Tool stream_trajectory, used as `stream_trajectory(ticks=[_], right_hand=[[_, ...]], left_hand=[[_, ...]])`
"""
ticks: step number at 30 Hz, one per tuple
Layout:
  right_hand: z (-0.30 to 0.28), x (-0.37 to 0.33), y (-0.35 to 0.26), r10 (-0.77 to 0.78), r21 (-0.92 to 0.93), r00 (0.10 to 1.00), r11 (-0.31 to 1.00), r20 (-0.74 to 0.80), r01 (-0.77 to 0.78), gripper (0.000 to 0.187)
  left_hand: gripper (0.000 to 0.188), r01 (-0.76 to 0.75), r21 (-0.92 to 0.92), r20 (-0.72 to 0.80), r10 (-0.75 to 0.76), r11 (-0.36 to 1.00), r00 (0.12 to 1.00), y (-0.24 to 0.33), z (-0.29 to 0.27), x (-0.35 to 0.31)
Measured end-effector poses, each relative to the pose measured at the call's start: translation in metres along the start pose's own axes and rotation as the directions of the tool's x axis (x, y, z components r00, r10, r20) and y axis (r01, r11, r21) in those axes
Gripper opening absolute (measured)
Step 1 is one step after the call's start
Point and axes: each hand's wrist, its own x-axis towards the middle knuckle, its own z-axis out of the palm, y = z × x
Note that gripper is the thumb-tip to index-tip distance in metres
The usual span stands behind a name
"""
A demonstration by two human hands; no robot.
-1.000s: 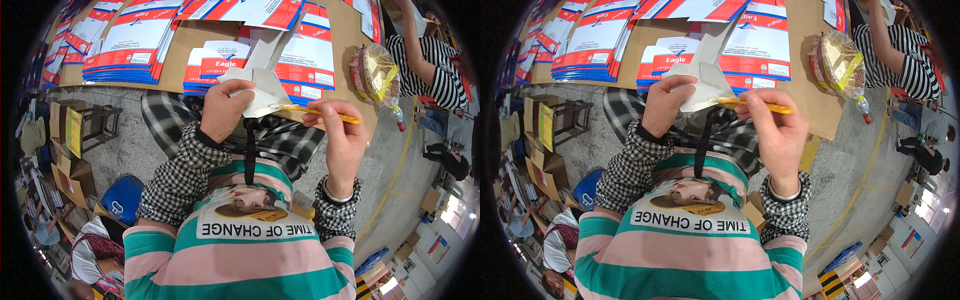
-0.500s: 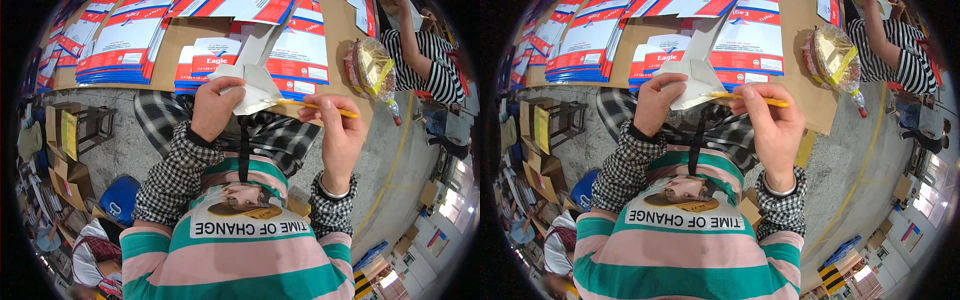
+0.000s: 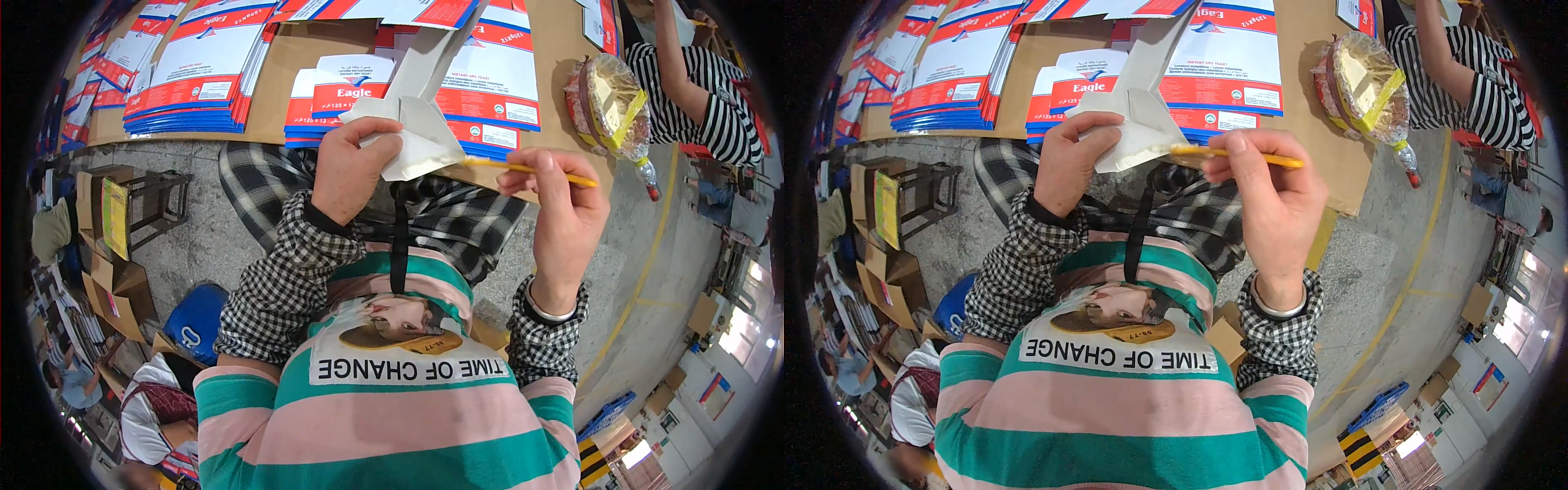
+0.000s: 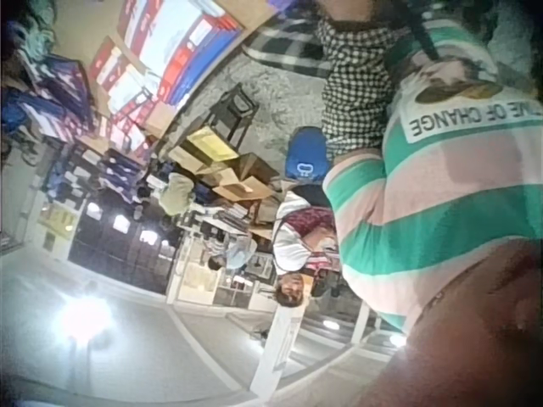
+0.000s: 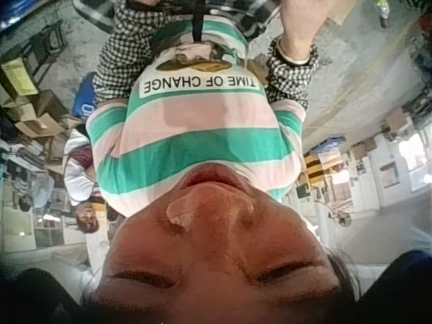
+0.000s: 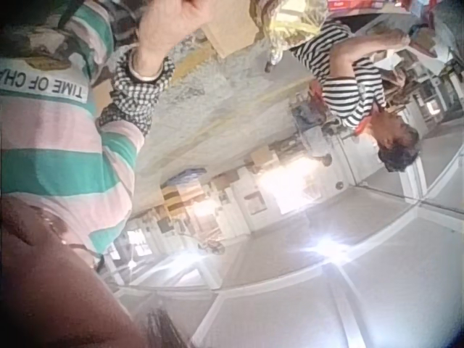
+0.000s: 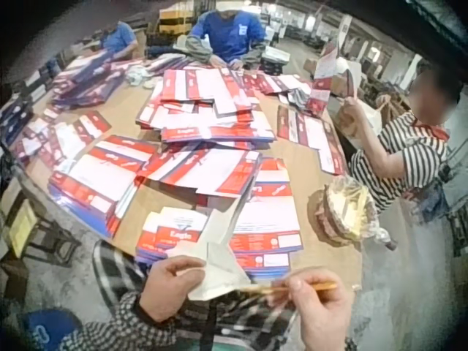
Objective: The person assembles flat paper boxes by folding the flaps and applying glue with a yellow brush. They repeatedly pick up a flat sheet, fold the sides, apply adhesive to the tabs, and press the flaps together to form a box. The finished boxes are stacked on the table.
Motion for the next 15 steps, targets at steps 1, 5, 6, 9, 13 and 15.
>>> stream_trajectory(ticks=[1,5,6,9,13,15], right_hand=[[0.001,0.002,0.003,-0.01,0.001,1.0,1.0,-0.003,0.01,0.01],[-0.007,0.001,0.008,0.046,0.003,0.999,0.999,0.006,-0.046,0.012],[-0.008,0.0,0.008,0.053,0.018,0.999,0.998,0.0,-0.053,0.012],[-0.007,0.006,0.01,0.018,0.071,0.998,0.997,-0.068,-0.013,0.012],[-0.007,0.005,0.014,0.082,-0.029,0.996,0.996,0.026,-0.081,0.014],[-0.008,0.005,0.012,0.068,0.038,0.997,0.997,-0.041,-0.066,0.014]], left_hand=[[0.022,0.0,0.007,0.003,0.0,1.0,1.0,0.001,0.0,0.0],[0.023,0.053,-0.039,-0.001,-0.053,0.998,0.999,0.004,0.0,-0.002],[0.023,0.041,-0.061,-0.007,-0.042,0.997,0.999,0.003,0.0,-0.002],[0.023,0.014,-0.075,-0.023,-0.015,0.997,1.0,0.001,0.001,-0.003],[0.023,0.026,-0.071,-0.016,-0.027,0.997,1.0,0.0,-0.001,-0.002],[0.023,0.032,-0.061,-0.015,-0.033,0.998,0.999,0.001,0.0,-0.003]])
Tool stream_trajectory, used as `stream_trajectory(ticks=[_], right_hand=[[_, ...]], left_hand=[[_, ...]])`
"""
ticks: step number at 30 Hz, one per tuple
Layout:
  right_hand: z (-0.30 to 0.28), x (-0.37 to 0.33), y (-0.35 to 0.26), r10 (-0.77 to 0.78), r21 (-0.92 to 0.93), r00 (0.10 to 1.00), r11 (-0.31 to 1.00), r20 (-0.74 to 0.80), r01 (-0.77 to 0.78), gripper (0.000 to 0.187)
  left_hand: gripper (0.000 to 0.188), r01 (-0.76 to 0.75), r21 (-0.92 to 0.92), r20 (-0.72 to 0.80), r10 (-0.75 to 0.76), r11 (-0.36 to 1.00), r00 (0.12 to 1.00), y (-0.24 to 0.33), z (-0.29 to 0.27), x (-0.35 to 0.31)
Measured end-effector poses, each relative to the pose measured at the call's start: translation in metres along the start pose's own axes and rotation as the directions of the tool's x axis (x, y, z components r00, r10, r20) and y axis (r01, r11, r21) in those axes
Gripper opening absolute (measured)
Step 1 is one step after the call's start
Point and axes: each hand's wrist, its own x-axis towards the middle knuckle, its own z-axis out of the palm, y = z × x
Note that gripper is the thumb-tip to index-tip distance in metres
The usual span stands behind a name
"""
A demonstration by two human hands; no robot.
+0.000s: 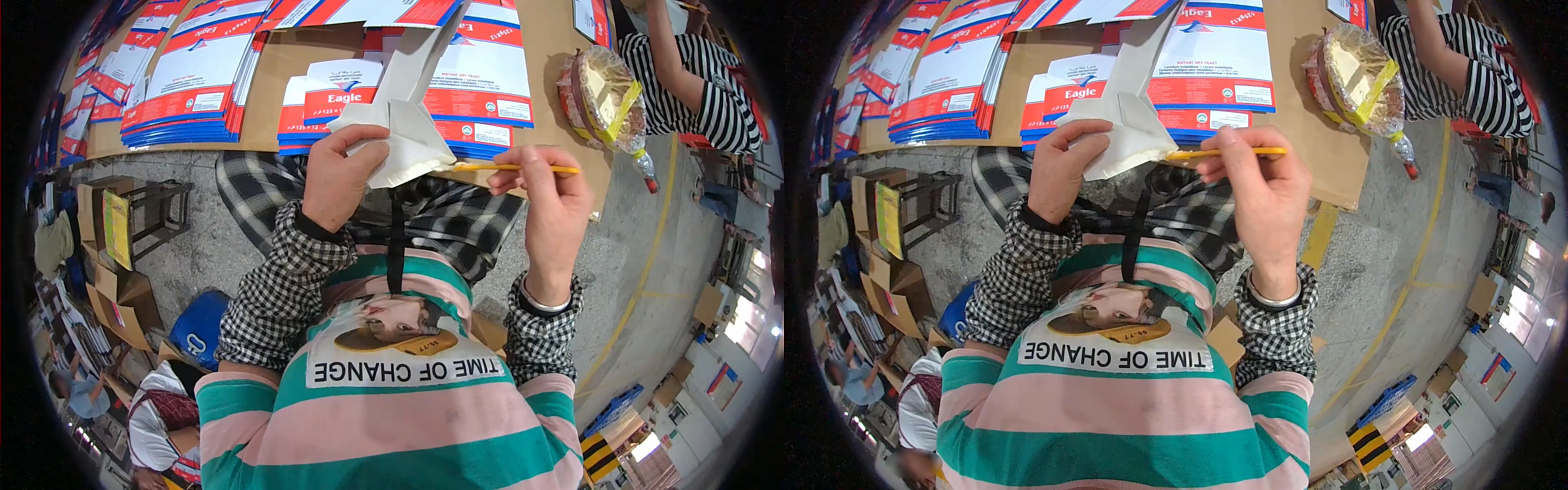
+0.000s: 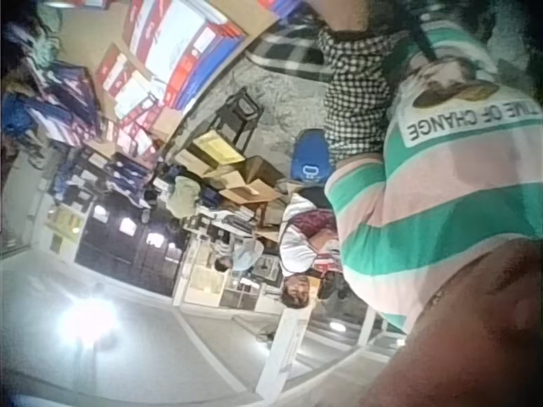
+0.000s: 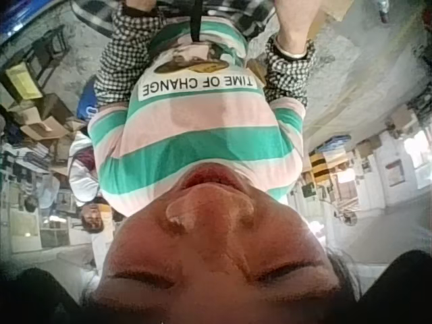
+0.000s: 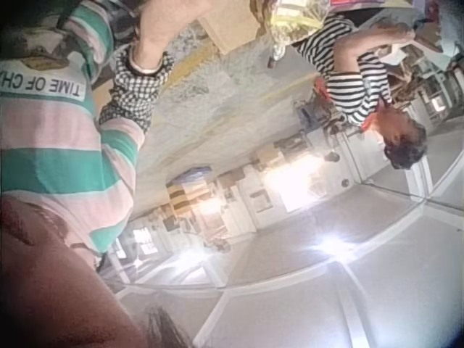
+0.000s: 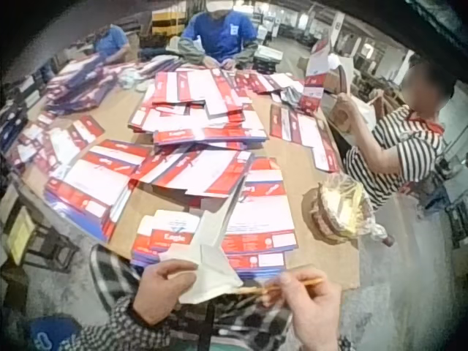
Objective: The person assembles flat paper boxes by folding the flaps and applying glue with a yellow brush. They repeatedly pick up a flat sheet, fold the sides, apply adhesive to the tabs, and press the flaps together to form a box. The finished boxes are stacked on the table.
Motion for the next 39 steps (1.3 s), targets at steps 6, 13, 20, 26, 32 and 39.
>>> stream_trajectory(ticks=[6,13,20,26,32,39], right_hand=[[0.003,-0.001,0.005,0.022,-0.005,1.0,1.0,0.0,-0.022,0.013],[0.001,0.003,0.008,0.003,0.009,0.999,1.0,-0.041,-0.003,0.014],[0.002,0.006,0.005,-0.025,0.084,0.997,0.996,-0.068,0.031,0.015],[-0.001,0.007,0.005,-0.008,-0.052,0.999,0.999,-0.054,0.005,0.014],[0.001,0.01,0.009,-0.005,-0.069,1.0,0.998,-0.002,0.005,0.014],[0.004,0.01,0.0,-0.024,-0.055,0.999,0.998,-0.041,0.021,0.015]], left_hand=[[0.022,0.01,0.053,0.031,-0.011,0.999,0.999,0.0,-0.003,-0.001],[0.024,0.003,0.041,0.035,-0.005,0.999,0.999,-0.001,-0.005,0.0],[0.023,0.021,0.042,0.032,-0.023,0.999,0.999,0.0,-0.004,0.001],[0.023,-0.019,0.058,0.026,0.018,0.998,1.0,-0.002,-0.005,-0.001],[0.022,0.005,0.033,0.039,-0.006,0.999,0.999,-0.001,-0.003,0.0],[0.023,-0.008,0.007,0.015,0.008,1.0,1.0,-0.002,-0.003,0.001]])
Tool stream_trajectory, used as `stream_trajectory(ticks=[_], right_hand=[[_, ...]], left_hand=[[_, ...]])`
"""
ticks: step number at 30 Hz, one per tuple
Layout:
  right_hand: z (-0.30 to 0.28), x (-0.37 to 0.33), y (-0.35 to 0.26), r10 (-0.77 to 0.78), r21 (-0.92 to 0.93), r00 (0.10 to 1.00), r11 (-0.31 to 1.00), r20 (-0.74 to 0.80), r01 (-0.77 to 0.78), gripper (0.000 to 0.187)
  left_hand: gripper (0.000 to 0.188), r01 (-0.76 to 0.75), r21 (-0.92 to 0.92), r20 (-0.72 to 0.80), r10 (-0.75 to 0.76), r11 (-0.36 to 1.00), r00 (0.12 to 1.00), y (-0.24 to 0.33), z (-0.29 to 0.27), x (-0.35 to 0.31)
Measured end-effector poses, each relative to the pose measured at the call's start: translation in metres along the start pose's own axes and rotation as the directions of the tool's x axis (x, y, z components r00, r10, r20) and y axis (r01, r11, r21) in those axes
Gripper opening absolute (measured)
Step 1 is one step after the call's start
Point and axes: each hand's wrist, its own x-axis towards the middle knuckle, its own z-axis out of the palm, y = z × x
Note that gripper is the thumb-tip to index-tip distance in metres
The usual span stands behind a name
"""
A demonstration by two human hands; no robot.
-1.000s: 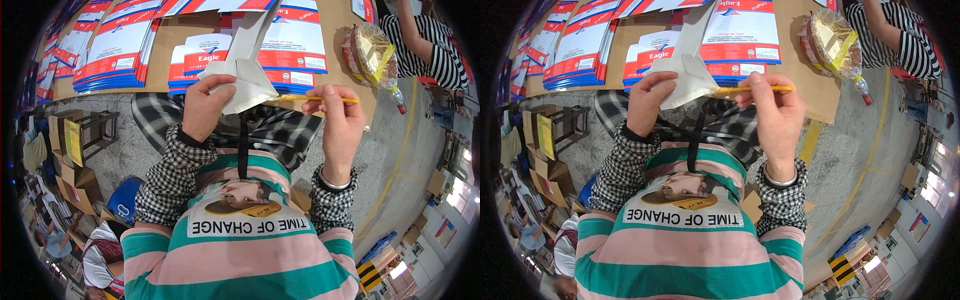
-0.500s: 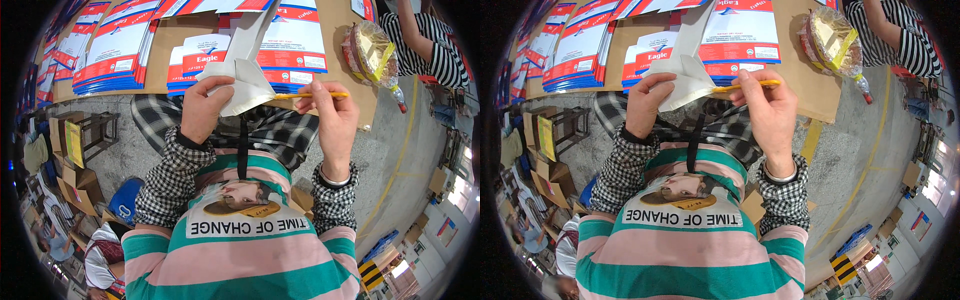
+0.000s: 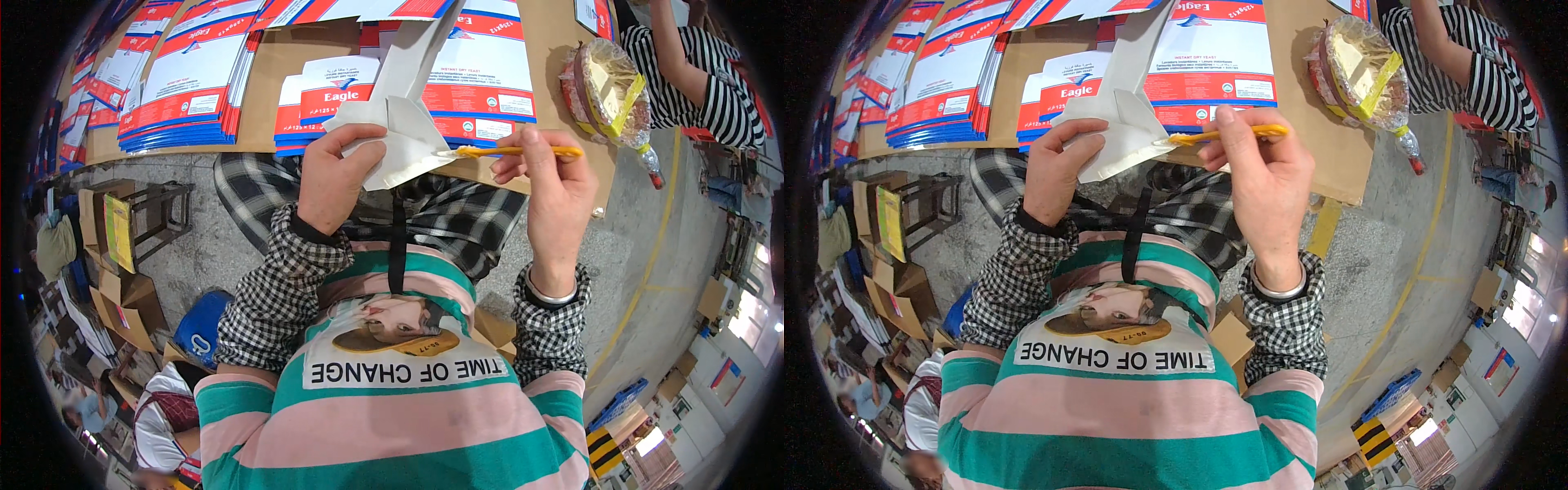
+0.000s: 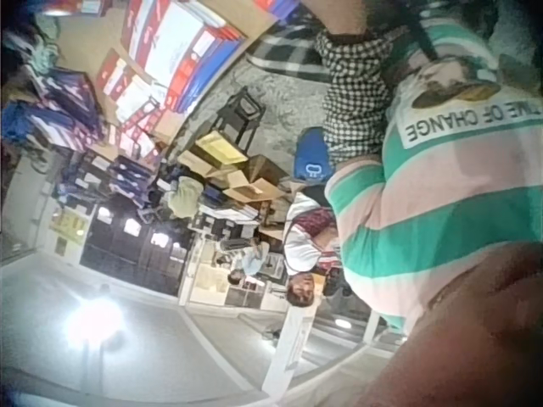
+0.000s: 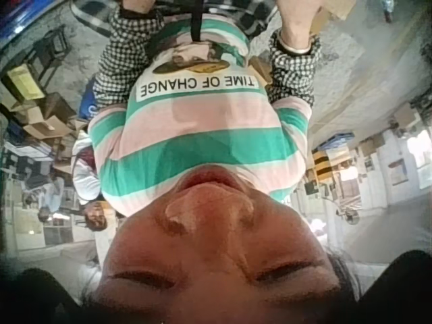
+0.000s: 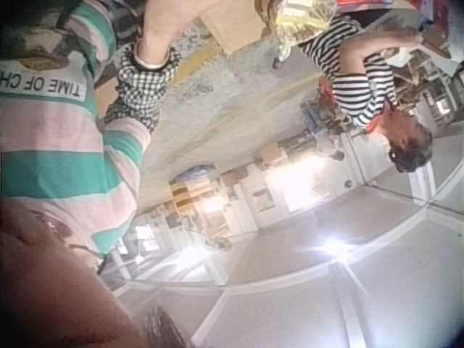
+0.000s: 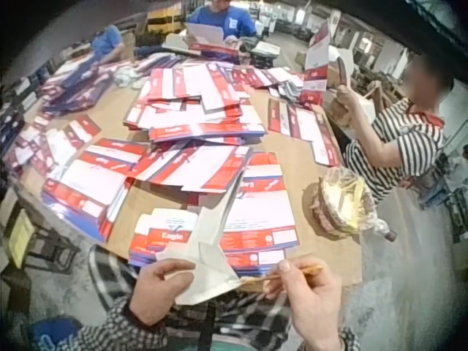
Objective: The person assembles flat paper boxes by folding the flaps and applying glue with a yellow brush. They repeatedly pick up a flat sheet, fold the sides, apply adhesive to the tabs, and press the flaps together to form a box. The finished boxes are stacked on the table.
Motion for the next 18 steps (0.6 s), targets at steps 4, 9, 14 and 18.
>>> stream_trajectory(ticks=[4,9,14,18], right_hand=[[-0.002,-0.002,-0.003,0.01,-0.002,1.0,1.0,0.022,-0.01,0.014],[0.007,-0.007,-0.001,-0.019,0.027,0.997,0.999,0.074,0.017,0.013],[0.008,-0.011,-0.006,-0.051,0.0,0.997,0.999,0.065,0.052,0.011],[0.01,-0.012,-0.005,0.011,-0.05,0.987,0.999,0.163,-0.003,0.01]], left_hand=[[0.023,-0.01,0.023,-0.002,0.01,1.0,1.0,-0.001,-0.001,0.0],[0.022,0.006,0.04,0.012,-0.006,0.999,1.0,-0.001,-0.001,0.0],[0.022,-0.003,0.052,0.019,0.002,0.999,1.0,-0.004,-0.003,0.003],[0.023,-0.019,0.04,0.025,0.018,0.999,1.0,-0.003,-0.002,0.001]])
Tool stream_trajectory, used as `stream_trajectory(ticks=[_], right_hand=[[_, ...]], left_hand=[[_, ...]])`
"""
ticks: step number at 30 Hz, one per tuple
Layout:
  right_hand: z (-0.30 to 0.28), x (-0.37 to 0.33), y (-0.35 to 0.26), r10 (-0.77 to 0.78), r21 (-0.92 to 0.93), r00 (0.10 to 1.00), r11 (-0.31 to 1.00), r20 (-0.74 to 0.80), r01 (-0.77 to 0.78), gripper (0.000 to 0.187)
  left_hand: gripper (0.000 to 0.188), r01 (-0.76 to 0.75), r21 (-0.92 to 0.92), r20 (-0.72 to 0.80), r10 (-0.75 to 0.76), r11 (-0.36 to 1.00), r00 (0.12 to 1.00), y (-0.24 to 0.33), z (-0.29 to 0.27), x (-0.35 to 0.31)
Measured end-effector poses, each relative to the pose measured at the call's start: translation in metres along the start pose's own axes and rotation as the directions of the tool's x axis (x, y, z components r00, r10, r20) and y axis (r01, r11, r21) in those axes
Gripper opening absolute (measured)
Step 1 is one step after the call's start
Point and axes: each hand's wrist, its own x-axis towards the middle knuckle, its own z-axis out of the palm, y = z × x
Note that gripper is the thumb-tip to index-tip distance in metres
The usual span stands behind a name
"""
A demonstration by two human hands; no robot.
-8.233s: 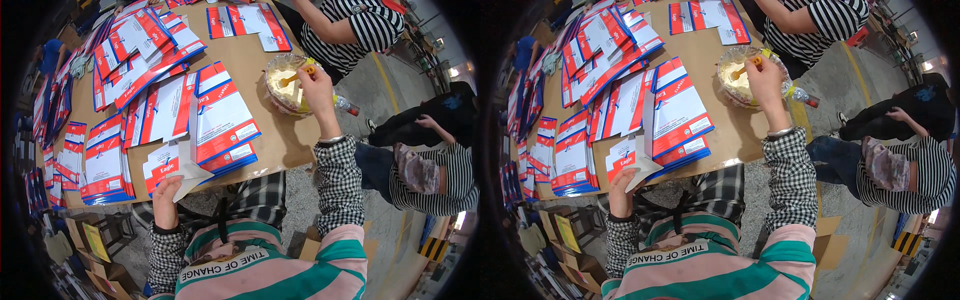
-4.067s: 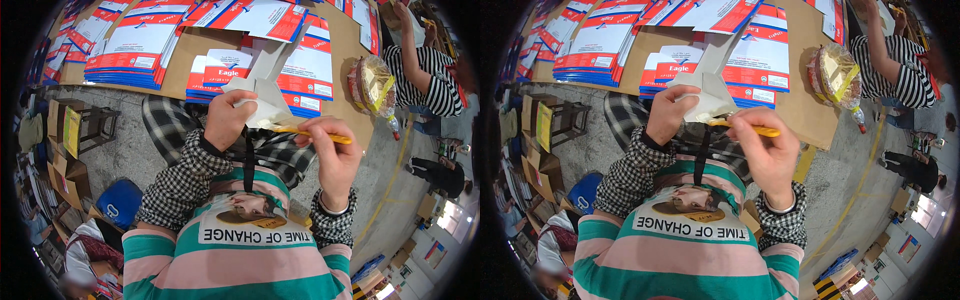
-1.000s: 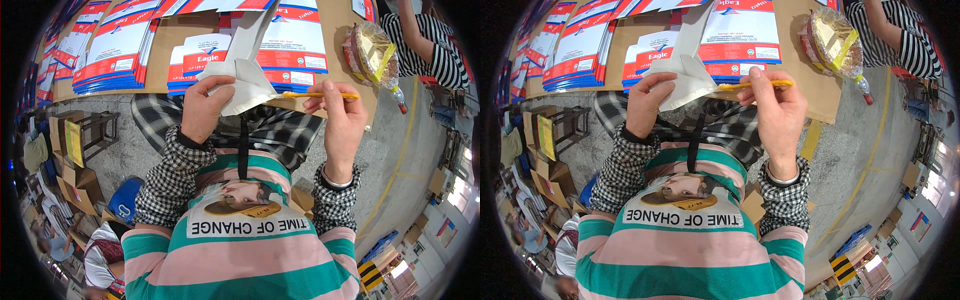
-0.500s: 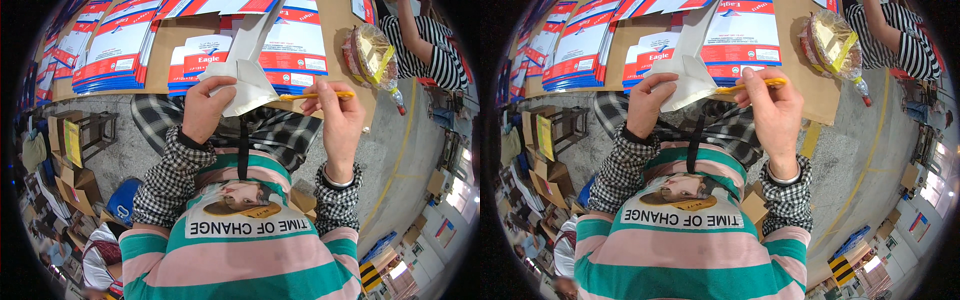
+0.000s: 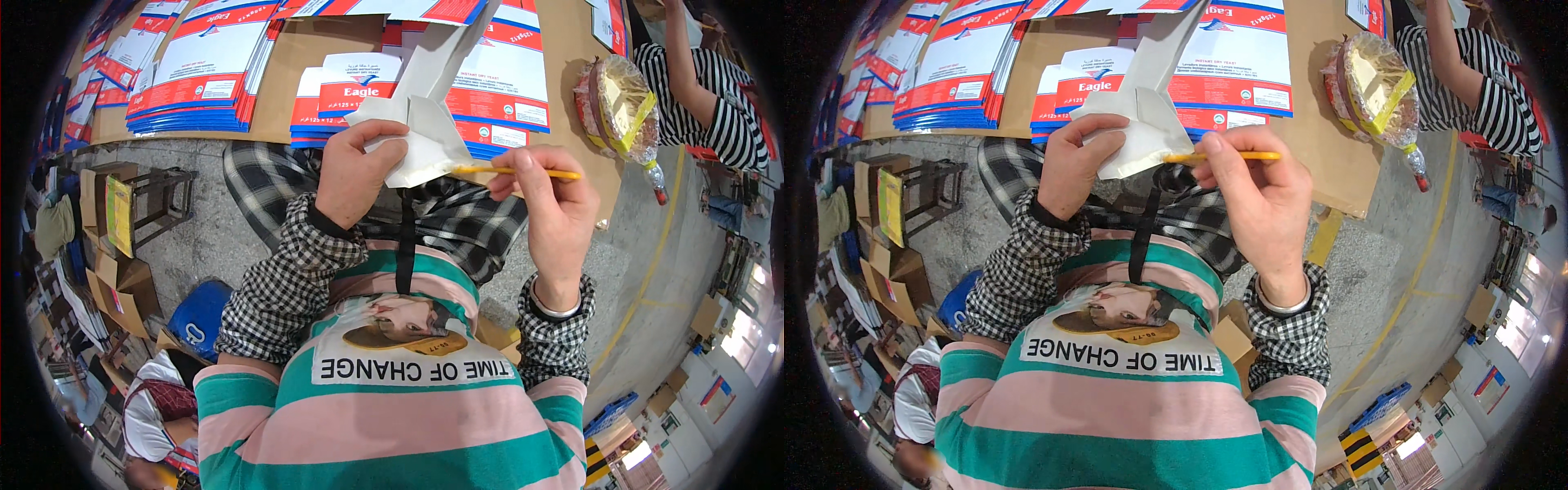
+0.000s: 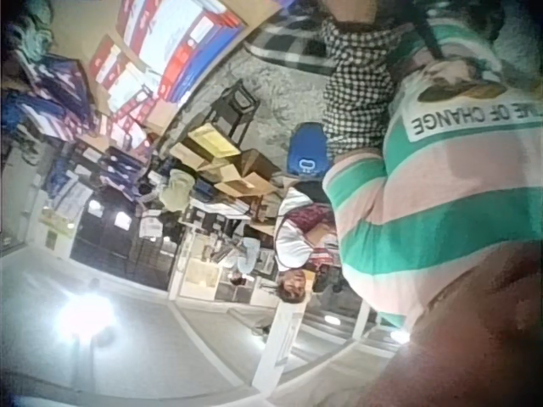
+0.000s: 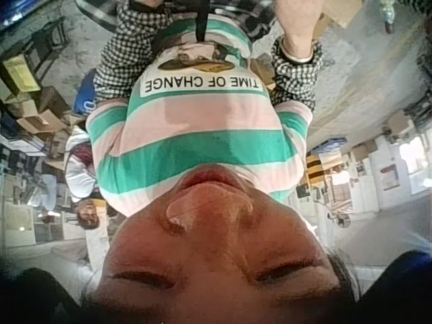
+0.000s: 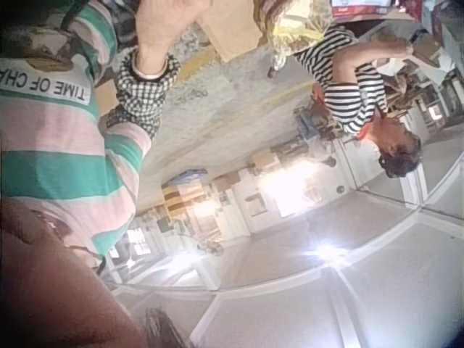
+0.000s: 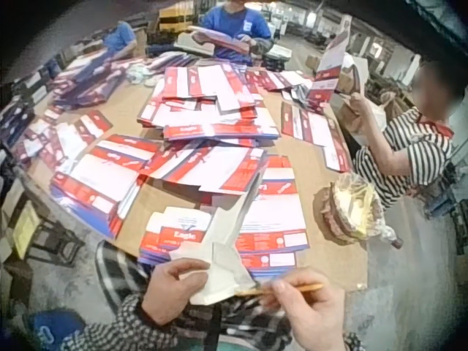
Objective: The person assembles flat paper boxes by folding the flaps and applying glue with a yellow brush. They repeatedly pick up a flat sheet, fold the sides, apply adhesive to the tabs, and press the flaps together to form a box. The finished boxes are stacked on the table.
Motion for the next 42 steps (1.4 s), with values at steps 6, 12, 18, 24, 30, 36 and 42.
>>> stream_trajectory(ticks=[6,12,18,24,30,36,42], right_hand=[[-0.001,0.002,-0.003,-0.057,-0.026,0.998,0.998,0.004,0.057,0.01],[0.008,-0.003,-0.008,-0.087,0.057,0.996,0.995,0.002,0.087,0.01],[0.011,-0.005,-0.014,-0.086,0.027,0.996,0.996,-0.008,0.086,0.009],[0.011,-0.006,-0.02,-0.035,-0.021,0.999,0.999,0.014,0.036,0.009],[0.011,-0.007,-0.012,-0.066,0.002,0.996,0.998,0.063,0.066,0.01],[0.017,-0.008,-0.013,-0.1,0.015,0.988,0.995,0.115,0.099,0.009],[0.014,-0.009,-0.018,-0.081,0.002,0.991,0.997,0.105,0.081,0.009]], left_hand=[[0.026,-0.012,-0.031,-0.025,0.012,0.999,1.0,-0.001,0.001,0.0],[0.024,-0.054,0.016,-0.035,0.055,0.998,0.998,-0.005,0.002,0.001],[0.023,-0.066,-0.009,-0.03,0.066,0.998,0.997,-0.008,0.003,0.002],[0.023,-0.083,-0.004,-0.024,0.083,0.997,0.996,-0.009,0.002,0.002],[0.023,-0.07,-0.025,-0.023,0.069,0.997,0.997,-0.01,0.003,0.001],[0.023,-0.118,-0.029,-0.038,0.117,0.993,0.992,-0.01,0.004,0.0],[0.021,-0.112,0.027,-0.006,0.112,0.993,0.994,-0.009,0.002,0.0]])
